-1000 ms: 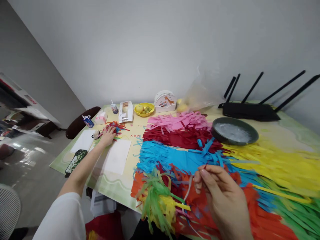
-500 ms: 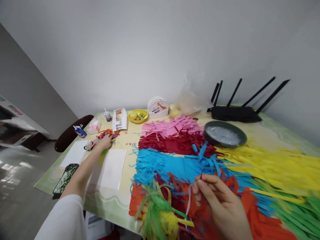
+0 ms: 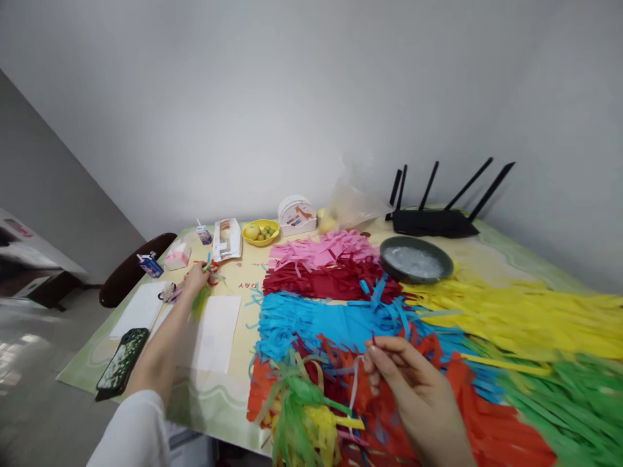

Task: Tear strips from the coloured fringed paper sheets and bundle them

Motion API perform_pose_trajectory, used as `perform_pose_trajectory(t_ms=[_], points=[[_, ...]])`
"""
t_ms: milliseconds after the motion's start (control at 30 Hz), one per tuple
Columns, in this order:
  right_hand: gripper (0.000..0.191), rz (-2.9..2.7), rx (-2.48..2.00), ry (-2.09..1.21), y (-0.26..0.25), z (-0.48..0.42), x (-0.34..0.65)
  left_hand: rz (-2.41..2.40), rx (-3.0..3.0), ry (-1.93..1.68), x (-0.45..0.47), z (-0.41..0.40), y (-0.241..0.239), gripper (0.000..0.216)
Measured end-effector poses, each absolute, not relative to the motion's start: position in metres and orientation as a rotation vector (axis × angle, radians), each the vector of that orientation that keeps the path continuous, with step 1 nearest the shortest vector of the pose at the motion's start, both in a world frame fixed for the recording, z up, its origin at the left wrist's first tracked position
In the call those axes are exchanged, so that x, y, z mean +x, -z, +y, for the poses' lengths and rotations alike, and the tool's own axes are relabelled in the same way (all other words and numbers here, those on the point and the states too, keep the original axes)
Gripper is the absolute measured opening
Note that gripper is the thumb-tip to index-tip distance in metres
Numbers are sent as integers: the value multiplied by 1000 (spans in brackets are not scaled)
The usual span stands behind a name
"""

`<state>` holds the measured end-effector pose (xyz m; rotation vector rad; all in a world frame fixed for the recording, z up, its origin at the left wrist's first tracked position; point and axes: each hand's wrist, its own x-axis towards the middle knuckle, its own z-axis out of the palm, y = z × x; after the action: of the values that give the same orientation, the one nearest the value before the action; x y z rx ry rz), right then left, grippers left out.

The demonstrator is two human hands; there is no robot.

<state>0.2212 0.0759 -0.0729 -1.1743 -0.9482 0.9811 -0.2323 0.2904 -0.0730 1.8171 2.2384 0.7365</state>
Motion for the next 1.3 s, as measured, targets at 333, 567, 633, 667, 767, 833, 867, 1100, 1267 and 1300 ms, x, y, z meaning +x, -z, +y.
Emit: perform_pose_trajectory(t_ms=[333,567,633,667,767,833,867,1100,1267,1300], points=[[20,-1444,-1150,-527,39,72,194,1460,1485,-1401,-115,157,25,50],[17,-1708,-1028,-304,4,61,173,1068,1281,-1403,-39,91,24,37],[17,-1719,-1025,-278,0,60,172,1065,1320,-1410,-29,80,23,32],[17,-1727,-1022,-266,-1,59,172,1090,1359,-1418,-25,76,23,29],[15,-1761,-1002,-227,-1,54,173,1218,1510,-1474,-15,64,23,19],[14,-1756,-992,-190,-2,49,176,1294,1595,-1515,-10,58,23,14],[14,-1727,-1001,-171,-2,46,178,1328,1630,-1537,-9,56,24,14],[13,-1606,-1068,-132,-2,36,187,1380,1644,-1552,-8,50,28,15],[16,-1753,-1019,-305,7,36,173,1319,1480,-1490,-7,48,37,22],[16,-1732,-1023,-302,7,35,172,1327,1513,-1494,-7,48,38,21]])
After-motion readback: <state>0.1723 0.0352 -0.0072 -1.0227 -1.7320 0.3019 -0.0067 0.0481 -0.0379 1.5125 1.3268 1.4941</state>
